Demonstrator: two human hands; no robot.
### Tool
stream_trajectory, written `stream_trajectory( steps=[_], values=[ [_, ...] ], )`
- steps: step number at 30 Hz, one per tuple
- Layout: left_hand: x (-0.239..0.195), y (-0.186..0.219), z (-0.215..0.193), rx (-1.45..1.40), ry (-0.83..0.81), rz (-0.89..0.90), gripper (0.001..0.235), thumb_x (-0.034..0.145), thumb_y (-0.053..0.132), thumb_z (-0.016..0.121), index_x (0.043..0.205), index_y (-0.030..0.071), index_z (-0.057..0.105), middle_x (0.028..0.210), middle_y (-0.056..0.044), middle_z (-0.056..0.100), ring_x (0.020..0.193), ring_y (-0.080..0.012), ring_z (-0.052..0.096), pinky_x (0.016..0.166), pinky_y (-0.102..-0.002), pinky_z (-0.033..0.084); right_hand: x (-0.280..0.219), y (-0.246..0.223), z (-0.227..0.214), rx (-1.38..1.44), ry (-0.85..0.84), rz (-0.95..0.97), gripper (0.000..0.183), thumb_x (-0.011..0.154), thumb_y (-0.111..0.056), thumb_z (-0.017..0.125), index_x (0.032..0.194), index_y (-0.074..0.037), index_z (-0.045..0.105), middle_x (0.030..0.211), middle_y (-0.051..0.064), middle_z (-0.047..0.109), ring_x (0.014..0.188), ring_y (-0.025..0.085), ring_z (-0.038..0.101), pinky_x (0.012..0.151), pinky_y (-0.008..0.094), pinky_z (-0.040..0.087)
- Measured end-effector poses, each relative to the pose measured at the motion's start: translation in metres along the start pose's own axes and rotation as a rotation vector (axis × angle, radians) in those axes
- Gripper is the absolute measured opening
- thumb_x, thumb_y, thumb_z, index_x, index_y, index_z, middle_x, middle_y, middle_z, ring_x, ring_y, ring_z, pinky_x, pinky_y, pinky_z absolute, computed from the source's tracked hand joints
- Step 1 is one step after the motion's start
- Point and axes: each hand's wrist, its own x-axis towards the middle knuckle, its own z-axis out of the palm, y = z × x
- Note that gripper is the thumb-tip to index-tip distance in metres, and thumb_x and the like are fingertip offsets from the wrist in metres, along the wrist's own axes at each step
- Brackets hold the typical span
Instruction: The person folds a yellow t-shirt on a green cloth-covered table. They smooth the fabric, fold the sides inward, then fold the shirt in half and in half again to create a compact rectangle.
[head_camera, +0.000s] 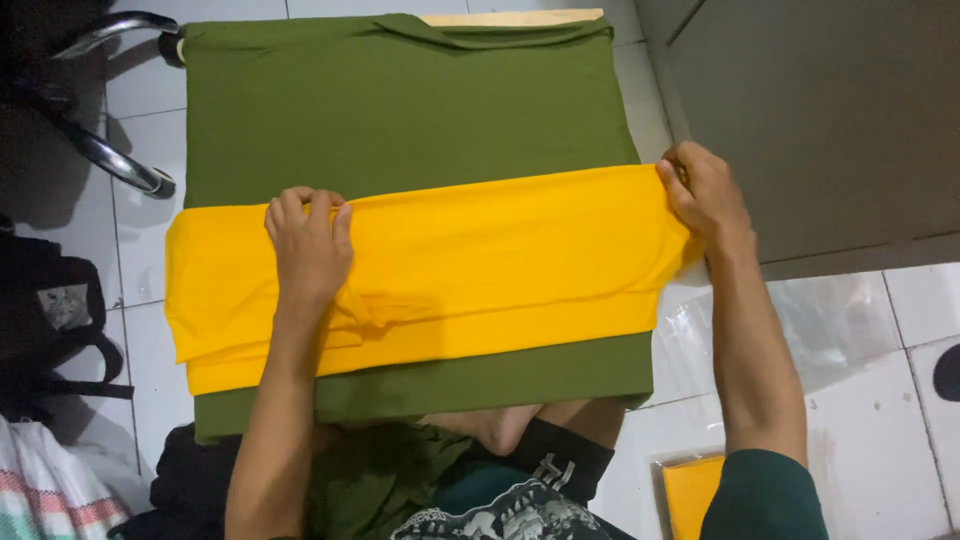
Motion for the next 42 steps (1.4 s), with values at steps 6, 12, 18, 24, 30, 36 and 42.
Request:
stream_trajectory(
  steps=[6, 12, 18, 24, 30, 36, 42],
  values=[
    [0.001, 0.013, -0.013, -0.017, -0.020, -0.003, 0.021, 0.113, 0.028, 0.054, 0.114, 0.009, 0.063, 0.111, -0.011, 0.047, 0.115, -0.0335, 0.051, 0.114, -0.052, 0.029, 0.003, 0.015, 0.012, -0.029, -0.030, -0.072, 0.040, 0.114, -0.034, 0.057, 0.091, -0.002, 0.067, 0.073, 0.018, 0.058, 0.064, 0.035, 0.058, 0.061, 0.045, 0.047],
    [0.002, 0.029, -0.024, 0.017, 0.114, 0.099, 0.025, 0.111, 0.030, 0.059, 0.116, 0.006, 0.061, 0.115, -0.013, 0.047, 0.113, -0.0348, 0.050, 0.108, -0.050, 0.034, 0.007, 0.057, 0.011, -0.018, 0.153, -0.004, 0.055, 0.121, -0.029, 0.061, 0.069, -0.012, 0.061, 0.057, 0.002, 0.047, 0.054, 0.012, 0.044, 0.050, 0.030, 0.036],
    [-0.004, 0.002, 0.009, 0.122, 0.294, 0.196, 0.037, 0.100, 0.049, 0.074, 0.090, 0.015, 0.062, 0.087, -0.003, 0.049, 0.082, -0.0276, 0.059, 0.081, -0.043, 0.047, 0.007, 0.021, 0.034, -0.269, 0.378, -0.182, 0.018, 0.112, -0.026, 0.074, 0.109, -0.010, 0.066, 0.099, 0.008, 0.055, 0.097, 0.032, 0.062, 0.086, 0.049, 0.045],
    [-0.005, 0.016, 0.002, 0.179, 0.214, 0.188, 0.042, 0.098, 0.056, 0.068, 0.101, 0.015, 0.063, 0.095, -0.006, 0.053, 0.090, -0.0291, 0.063, 0.087, -0.046, 0.049, -0.083, -0.202, 0.051, -0.146, -0.154, -0.125, 0.078, 0.099, -0.047, 0.060, 0.157, 0.001, 0.036, 0.161, 0.038, 0.026, 0.147, 0.060, 0.023, 0.119, 0.070, 0.013],
    [-0.017, 0.039, -0.038, -0.082, 0.055, 0.116, 0.045, 0.110, 0.046, 0.054, 0.113, 0.004, 0.069, 0.106, -0.016, 0.060, 0.111, -0.0359, 0.063, 0.104, -0.051, 0.044, -0.089, -0.151, 0.019, 0.060, -0.018, 0.318, 0.075, 0.110, -0.044, 0.048, 0.161, 0.005, 0.024, 0.159, 0.039, 0.027, 0.147, 0.052, 0.029, 0.115, 0.068, 0.023],
    [-0.018, 0.028, -0.032, -0.185, 0.024, 0.027, 0.048, 0.116, 0.040, 0.035, 0.117, 0.007, 0.070, 0.105, -0.009, 0.057, 0.112, -0.0303, 0.059, 0.106, -0.047, 0.039, -0.124, -0.096, 0.019, 0.236, 0.028, 0.545, 0.088, 0.108, -0.067, 0.023, 0.162, 0.002, 0.020, 0.160, 0.039, 0.021, 0.148, 0.056, 0.021, 0.116, 0.074, 0.015],
    [-0.022, 0.022, 0.002, 0.109, 0.146, 0.232, 0.035, 0.104, 0.038, 0.060, 0.124, 0.012, 0.070, 0.123, -0.014, 0.056, 0.124, -0.0340, 0.054, 0.106, -0.055, 0.035, -0.136, -0.164, 0.036, -0.118, 0.051, -0.099, 0.061, 0.108, -0.028, 0.055, 0.156, 0.005, 0.038, 0.150, 0.038, 0.043, 0.140, 0.056, 0.039, 0.116, 0.066, 0.023]
  ],
)
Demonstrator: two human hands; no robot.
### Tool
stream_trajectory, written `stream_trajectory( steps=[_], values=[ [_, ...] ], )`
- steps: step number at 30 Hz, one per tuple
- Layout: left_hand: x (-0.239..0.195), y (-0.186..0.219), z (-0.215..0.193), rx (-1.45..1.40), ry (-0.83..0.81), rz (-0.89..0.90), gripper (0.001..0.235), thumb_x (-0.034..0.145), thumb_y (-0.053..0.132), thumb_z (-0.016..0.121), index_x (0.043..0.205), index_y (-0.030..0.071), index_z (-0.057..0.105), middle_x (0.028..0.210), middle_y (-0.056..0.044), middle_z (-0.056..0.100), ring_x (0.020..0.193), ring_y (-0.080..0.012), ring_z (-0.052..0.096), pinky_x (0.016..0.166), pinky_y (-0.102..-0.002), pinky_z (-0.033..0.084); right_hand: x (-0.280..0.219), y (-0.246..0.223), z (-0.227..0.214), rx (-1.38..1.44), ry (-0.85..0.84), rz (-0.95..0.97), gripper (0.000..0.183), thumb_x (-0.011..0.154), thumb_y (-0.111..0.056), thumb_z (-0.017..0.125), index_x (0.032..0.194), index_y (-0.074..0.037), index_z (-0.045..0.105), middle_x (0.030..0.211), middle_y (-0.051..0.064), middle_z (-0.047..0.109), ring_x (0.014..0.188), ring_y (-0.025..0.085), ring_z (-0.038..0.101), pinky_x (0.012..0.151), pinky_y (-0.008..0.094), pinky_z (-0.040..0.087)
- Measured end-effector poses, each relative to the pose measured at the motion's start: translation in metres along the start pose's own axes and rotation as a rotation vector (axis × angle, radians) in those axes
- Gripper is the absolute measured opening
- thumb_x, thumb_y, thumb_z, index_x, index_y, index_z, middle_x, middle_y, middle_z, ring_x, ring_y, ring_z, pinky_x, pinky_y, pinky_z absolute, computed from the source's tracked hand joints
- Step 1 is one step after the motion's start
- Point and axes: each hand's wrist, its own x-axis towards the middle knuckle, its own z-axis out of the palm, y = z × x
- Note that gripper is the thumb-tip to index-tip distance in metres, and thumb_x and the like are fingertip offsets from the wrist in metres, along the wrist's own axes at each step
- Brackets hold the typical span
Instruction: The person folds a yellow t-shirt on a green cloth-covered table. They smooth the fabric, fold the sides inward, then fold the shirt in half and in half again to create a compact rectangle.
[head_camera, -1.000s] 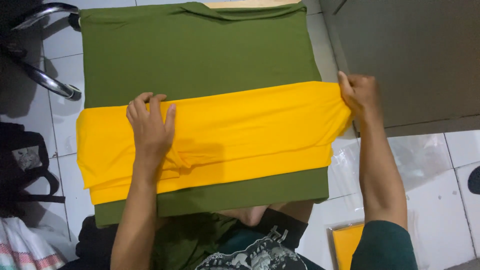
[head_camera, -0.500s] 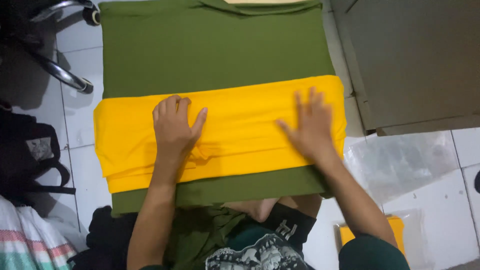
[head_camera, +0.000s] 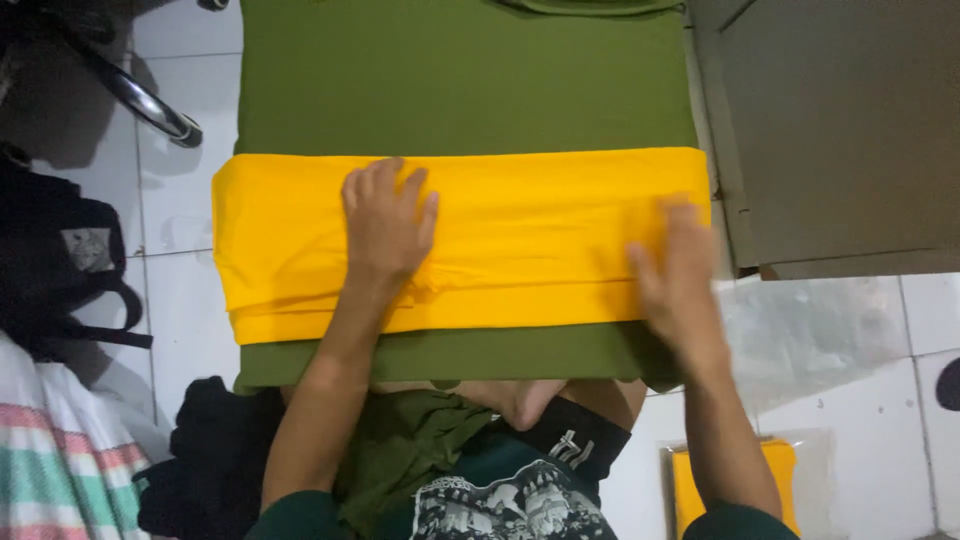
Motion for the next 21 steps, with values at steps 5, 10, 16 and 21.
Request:
stream_trajectory(
  steps=[5, 10, 16, 21],
  values=[
    [0.003, 0.035, -0.025, -0.088, -0.280, 0.066, 0.060, 0.100, 0.052, 0.052, 0.149, 0.016, 0.052, 0.151, -0.022, 0.044, 0.144, -0.0428, 0.038, 0.115, -0.063, 0.023, 0.024, -0.065, 0.063, -0.148, -0.273, -0.273, 0.065, 0.108, -0.052, 0.039, 0.159, -0.011, 0.037, 0.165, 0.023, 0.028, 0.152, 0.045, 0.025, 0.121, 0.065, 0.011],
    [0.021, 0.051, -0.051, -0.037, -0.633, -0.045, 0.071, 0.102, 0.064, 0.033, 0.164, 0.031, 0.030, 0.171, -0.019, 0.019, 0.159, -0.0412, 0.010, 0.123, -0.066, 0.002, 0.049, -0.051, 0.079, -0.177, -0.297, -0.313, 0.073, 0.105, -0.061, 0.038, 0.164, -0.019, 0.028, 0.169, 0.020, 0.022, 0.154, 0.044, 0.022, 0.122, 0.065, 0.009],
    [0.005, 0.038, -0.027, -0.119, -0.509, -0.029, 0.070, 0.101, 0.062, 0.043, 0.161, 0.026, 0.038, 0.166, -0.022, 0.026, 0.157, -0.0426, 0.016, 0.121, -0.067, 0.005, 0.037, 0.021, 0.027, -0.121, -0.118, 0.183, 0.067, 0.111, -0.051, 0.040, 0.164, -0.011, 0.033, 0.168, 0.028, 0.015, 0.155, 0.048, 0.014, 0.120, 0.067, 0.008],
    [-0.020, 0.042, -0.014, -0.408, -0.226, 0.410, 0.055, 0.080, 0.066, 0.077, 0.109, 0.019, 0.074, 0.126, -0.011, 0.056, 0.128, -0.0320, 0.052, 0.114, -0.053, 0.036, -0.001, 0.040, 0.052, -0.282, 0.134, -0.119, 0.050, 0.109, -0.017, 0.054, 0.157, -0.003, 0.047, 0.155, 0.037, 0.038, 0.140, 0.059, 0.039, 0.106, 0.071, 0.033]
  ],
)
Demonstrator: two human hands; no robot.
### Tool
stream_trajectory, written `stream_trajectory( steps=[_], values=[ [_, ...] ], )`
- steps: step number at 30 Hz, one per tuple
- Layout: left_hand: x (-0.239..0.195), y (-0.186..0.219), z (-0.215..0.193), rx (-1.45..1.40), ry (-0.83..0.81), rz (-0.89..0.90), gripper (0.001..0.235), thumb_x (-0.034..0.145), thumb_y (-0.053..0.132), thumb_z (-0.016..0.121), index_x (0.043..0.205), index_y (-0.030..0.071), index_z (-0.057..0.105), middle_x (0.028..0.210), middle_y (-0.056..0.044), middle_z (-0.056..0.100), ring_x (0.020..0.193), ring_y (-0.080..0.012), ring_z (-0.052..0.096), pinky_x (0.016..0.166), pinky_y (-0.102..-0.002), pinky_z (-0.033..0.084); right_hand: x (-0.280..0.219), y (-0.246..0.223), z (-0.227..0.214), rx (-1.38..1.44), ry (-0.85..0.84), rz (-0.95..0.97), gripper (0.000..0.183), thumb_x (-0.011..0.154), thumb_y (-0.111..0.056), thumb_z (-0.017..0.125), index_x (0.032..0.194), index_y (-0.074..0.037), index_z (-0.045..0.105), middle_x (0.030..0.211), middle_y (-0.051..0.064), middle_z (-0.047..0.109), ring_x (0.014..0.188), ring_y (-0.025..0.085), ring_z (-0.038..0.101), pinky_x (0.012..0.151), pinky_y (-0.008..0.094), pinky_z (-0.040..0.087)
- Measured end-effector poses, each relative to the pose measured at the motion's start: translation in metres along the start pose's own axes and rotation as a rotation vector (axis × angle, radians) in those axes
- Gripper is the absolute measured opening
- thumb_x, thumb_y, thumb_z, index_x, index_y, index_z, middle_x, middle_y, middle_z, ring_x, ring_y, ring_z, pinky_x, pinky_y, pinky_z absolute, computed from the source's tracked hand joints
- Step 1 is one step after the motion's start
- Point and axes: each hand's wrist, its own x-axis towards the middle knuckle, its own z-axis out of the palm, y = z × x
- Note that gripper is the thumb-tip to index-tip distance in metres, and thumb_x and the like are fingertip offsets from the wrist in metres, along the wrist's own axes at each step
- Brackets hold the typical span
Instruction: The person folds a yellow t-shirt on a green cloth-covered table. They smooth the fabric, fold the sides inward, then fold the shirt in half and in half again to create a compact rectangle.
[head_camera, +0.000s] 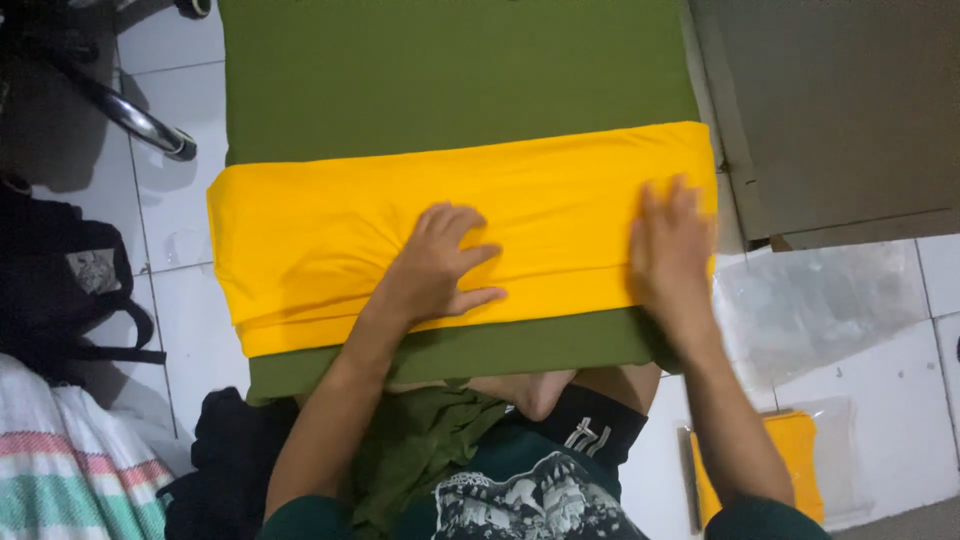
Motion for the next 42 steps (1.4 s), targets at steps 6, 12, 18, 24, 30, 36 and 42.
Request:
stream_trajectory(
  steps=[6, 12, 18, 24, 30, 36, 42],
  values=[
    [0.013, 0.012, -0.011, 0.053, 0.236, 0.248, 0.014, 0.088, 0.015, 0.076, 0.082, 0.016, 0.064, 0.081, 0.001, 0.057, 0.082, -0.0211, 0.065, 0.079, -0.038, 0.055, 0.000, -0.090, 0.003, 0.253, -0.271, -0.143, 0.066, 0.102, -0.048, 0.059, 0.159, -0.020, 0.040, 0.166, 0.018, 0.029, 0.154, 0.040, 0.022, 0.123, 0.063, 0.008],
    [0.005, 0.003, 0.010, 0.011, 0.231, 0.220, 0.009, 0.086, 0.017, 0.077, 0.086, 0.017, 0.069, 0.088, 0.000, 0.070, 0.102, -0.0227, 0.071, 0.085, -0.039, 0.057, 0.001, 0.037, 0.017, 0.252, -0.214, -0.144, 0.099, 0.066, 0.004, 0.078, 0.157, -0.010, 0.043, 0.161, 0.024, 0.038, 0.151, 0.043, 0.032, 0.127, 0.051, 0.020],
    [0.010, 0.011, 0.000, -0.052, 0.191, 0.203, 0.010, 0.085, 0.015, 0.079, 0.083, 0.015, 0.070, 0.088, -0.002, 0.069, 0.105, -0.0250, 0.071, 0.087, -0.039, 0.055, -0.039, 0.148, 0.006, -0.113, 0.317, -0.243, 0.039, 0.088, -0.002, 0.086, 0.125, -0.007, 0.078, 0.128, 0.013, 0.076, 0.116, 0.028, 0.072, 0.102, 0.036, 0.058],
    [0.011, 0.012, -0.003, -0.083, 0.141, 0.191, 0.016, 0.085, 0.016, 0.077, 0.075, 0.015, 0.065, 0.084, 0.002, 0.066, 0.100, -0.0205, 0.070, 0.084, -0.035, 0.054, -0.071, 0.221, 0.030, -0.274, 0.457, -0.164, 0.017, 0.093, -0.006, 0.082, 0.107, -0.016, 0.085, 0.111, -0.005, 0.077, 0.097, 0.015, 0.073, 0.095, 0.026, 0.062],
    [0.016, 0.019, -0.015, -0.146, -0.016, 0.040, 0.016, 0.086, 0.028, 0.077, 0.077, 0.016, 0.072, 0.085, 0.001, 0.069, 0.095, -0.0205, 0.068, 0.086, -0.034, 0.053, -0.059, 0.191, 0.010, -0.044, -0.022, 0.120, 0.022, 0.083, -0.008, 0.085, 0.101, -0.011, 0.073, 0.089, 0.010, 0.068, 0.090, 0.033, 0.072, 0.083, 0.044, 0.060],
    [0.059, 0.030, 0.004, 0.045, 0.039, -0.005, 0.025, 0.098, 0.040, 0.068, 0.105, 0.017, 0.071, 0.097, -0.002, 0.063, 0.097, -0.0233, 0.064, 0.084, -0.038, 0.049, -0.009, 0.152, -0.015, 0.680, -0.025, 0.549, 0.036, 0.105, 0.001, 0.052, 0.140, 0.010, 0.057, 0.133, 0.037, 0.058, 0.130, 0.052, 0.052, 0.107, 0.060, 0.042],
    [0.118, 0.090, 0.055, 0.144, -0.284, -0.035, 0.081, 0.098, 0.066, 0.047, 0.160, 0.016, 0.037, 0.165, -0.027, 0.028, 0.152, -0.0467, 0.025, 0.118, -0.067, 0.022, 0.053, 0.096, -0.008, 1.169, -0.310, 0.802, 0.094, 0.101, -0.076, 0.030, 0.162, -0.004, 0.028, 0.164, 0.028, 0.029, 0.152, 0.047, 0.026, 0.122, 0.060, 0.022]
  ],
)
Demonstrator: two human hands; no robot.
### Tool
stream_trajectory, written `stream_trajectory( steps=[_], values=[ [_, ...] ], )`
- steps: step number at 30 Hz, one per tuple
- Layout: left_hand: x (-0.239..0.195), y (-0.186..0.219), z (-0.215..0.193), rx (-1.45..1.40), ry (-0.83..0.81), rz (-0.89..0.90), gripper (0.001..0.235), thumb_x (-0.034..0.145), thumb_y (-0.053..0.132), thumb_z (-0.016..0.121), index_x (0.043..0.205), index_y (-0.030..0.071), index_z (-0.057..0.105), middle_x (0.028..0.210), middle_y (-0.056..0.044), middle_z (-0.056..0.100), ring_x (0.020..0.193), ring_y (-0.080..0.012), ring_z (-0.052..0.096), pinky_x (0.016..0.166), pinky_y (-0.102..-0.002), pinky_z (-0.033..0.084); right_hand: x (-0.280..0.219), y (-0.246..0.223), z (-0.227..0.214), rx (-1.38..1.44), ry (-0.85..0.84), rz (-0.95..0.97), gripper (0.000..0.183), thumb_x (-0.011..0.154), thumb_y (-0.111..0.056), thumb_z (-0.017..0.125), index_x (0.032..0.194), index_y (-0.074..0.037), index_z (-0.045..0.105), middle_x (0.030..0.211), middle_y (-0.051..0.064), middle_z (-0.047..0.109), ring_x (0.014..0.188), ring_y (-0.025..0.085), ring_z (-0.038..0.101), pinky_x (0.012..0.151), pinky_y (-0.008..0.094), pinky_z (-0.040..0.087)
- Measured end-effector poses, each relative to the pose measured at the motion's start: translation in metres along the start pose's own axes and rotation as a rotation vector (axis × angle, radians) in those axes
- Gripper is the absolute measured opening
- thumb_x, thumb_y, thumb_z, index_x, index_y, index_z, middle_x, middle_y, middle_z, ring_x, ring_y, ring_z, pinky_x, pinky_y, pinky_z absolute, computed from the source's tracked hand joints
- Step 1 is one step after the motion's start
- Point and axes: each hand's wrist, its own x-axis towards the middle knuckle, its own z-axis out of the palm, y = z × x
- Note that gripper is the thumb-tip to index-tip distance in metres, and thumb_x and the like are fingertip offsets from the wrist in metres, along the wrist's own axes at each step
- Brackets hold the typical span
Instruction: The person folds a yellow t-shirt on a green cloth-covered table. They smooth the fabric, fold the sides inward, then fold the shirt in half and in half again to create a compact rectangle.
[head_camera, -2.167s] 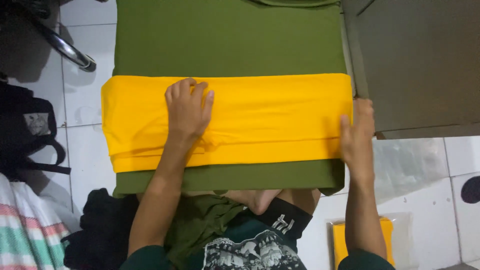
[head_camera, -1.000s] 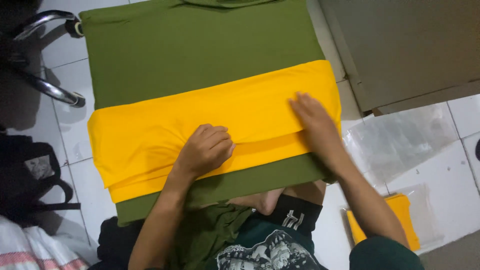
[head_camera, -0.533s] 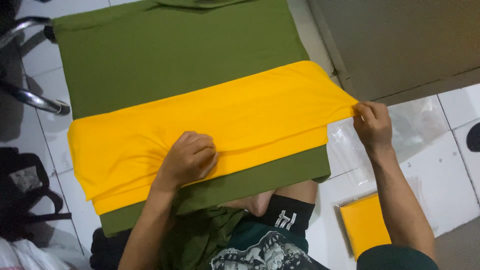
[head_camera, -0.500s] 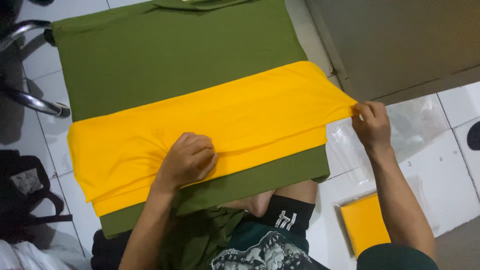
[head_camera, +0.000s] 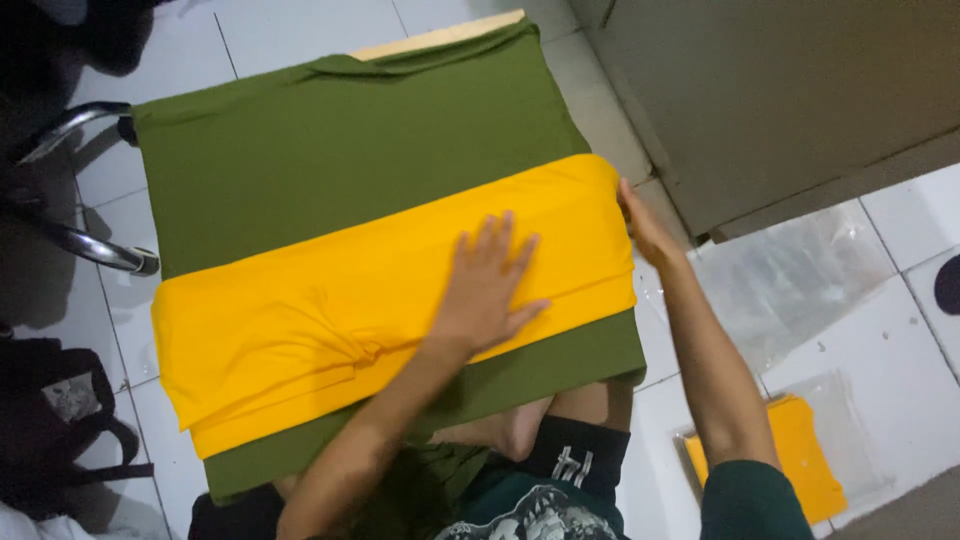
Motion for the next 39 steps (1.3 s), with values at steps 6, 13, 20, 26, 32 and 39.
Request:
stream_trajectory(
  steps=[6, 13, 20, 26, 32, 39],
  values=[
    [0.006, 0.054, 0.028, -0.038, -0.008, 0.189, 0.080, 0.100, 0.071, 0.033, 0.161, 0.019, 0.036, 0.166, -0.022, 0.032, 0.157, -0.0398, 0.025, 0.124, -0.068, 0.016, -0.017, -0.018, 0.010, 0.154, 0.172, -0.015, 0.073, 0.101, -0.064, 0.051, 0.148, -0.008, 0.041, 0.145, 0.021, 0.039, 0.134, 0.037, 0.038, 0.112, 0.052, 0.031],
    [-0.001, 0.053, 0.039, 0.030, -0.005, 0.277, 0.075, 0.104, 0.065, 0.026, 0.160, 0.017, 0.035, 0.169, -0.015, 0.028, 0.157, -0.0330, 0.024, 0.127, -0.063, 0.018, 0.077, 0.085, -0.075, 0.183, 0.395, -0.441, 0.033, 0.113, -0.043, 0.068, 0.103, -0.015, 0.054, 0.091, 0.001, 0.062, 0.084, 0.012, 0.066, 0.077, 0.023, 0.056],
    [0.000, 0.057, 0.052, 0.023, 0.088, 0.354, 0.067, 0.107, 0.059, 0.028, 0.156, 0.017, 0.044, 0.167, -0.012, 0.035, 0.156, -0.0295, 0.028, 0.126, -0.064, 0.024, 0.034, 0.048, 0.007, 0.136, 0.275, -0.078, 0.078, 0.106, -0.061, 0.061, 0.152, -0.001, 0.039, 0.152, 0.026, 0.036, 0.142, 0.041, 0.038, 0.116, 0.056, 0.033],
    [-0.002, 0.056, 0.053, 0.019, 0.073, 0.354, 0.066, 0.107, 0.058, 0.026, 0.158, 0.018, 0.041, 0.167, -0.011, 0.034, 0.157, -0.0286, 0.027, 0.126, -0.063, 0.022, 0.063, 0.068, -0.017, 0.382, 0.154, -0.104, 0.099, 0.110, -0.054, 0.066, 0.162, 0.000, 0.001, 0.164, 0.024, 0.020, 0.151, 0.038, 0.034, 0.120, 0.054, 0.036],
    [0.017, 0.057, 0.055, -0.047, 0.119, 0.356, 0.066, 0.105, 0.060, 0.031, 0.152, 0.017, 0.046, 0.155, -0.014, 0.044, 0.146, -0.0327, 0.039, 0.118, -0.064, 0.030, 0.067, 0.066, -0.056, 0.770, -0.077, 0.109, 0.047, 0.103, -0.048, 0.060, 0.132, -0.011, 0.058, 0.130, 0.009, 0.051, 0.123, 0.030, 0.061, 0.101, 0.044, 0.054],
    [0.116, 0.076, 0.096, -0.068, 0.182, 0.301, 0.070, 0.100, 0.065, 0.032, 0.123, 0.013, 0.071, 0.133, -0.018, 0.061, 0.138, -0.0351, 0.048, 0.118, -0.065, 0.030, 0.073, 0.109, -0.034, 0.723, -0.223, 0.208, 0.042, 0.103, -0.044, 0.057, 0.124, -0.009, 0.069, 0.118, 0.008, 0.071, 0.102, 0.027, 0.071, 0.090, 0.046, 0.058]
  ],
)
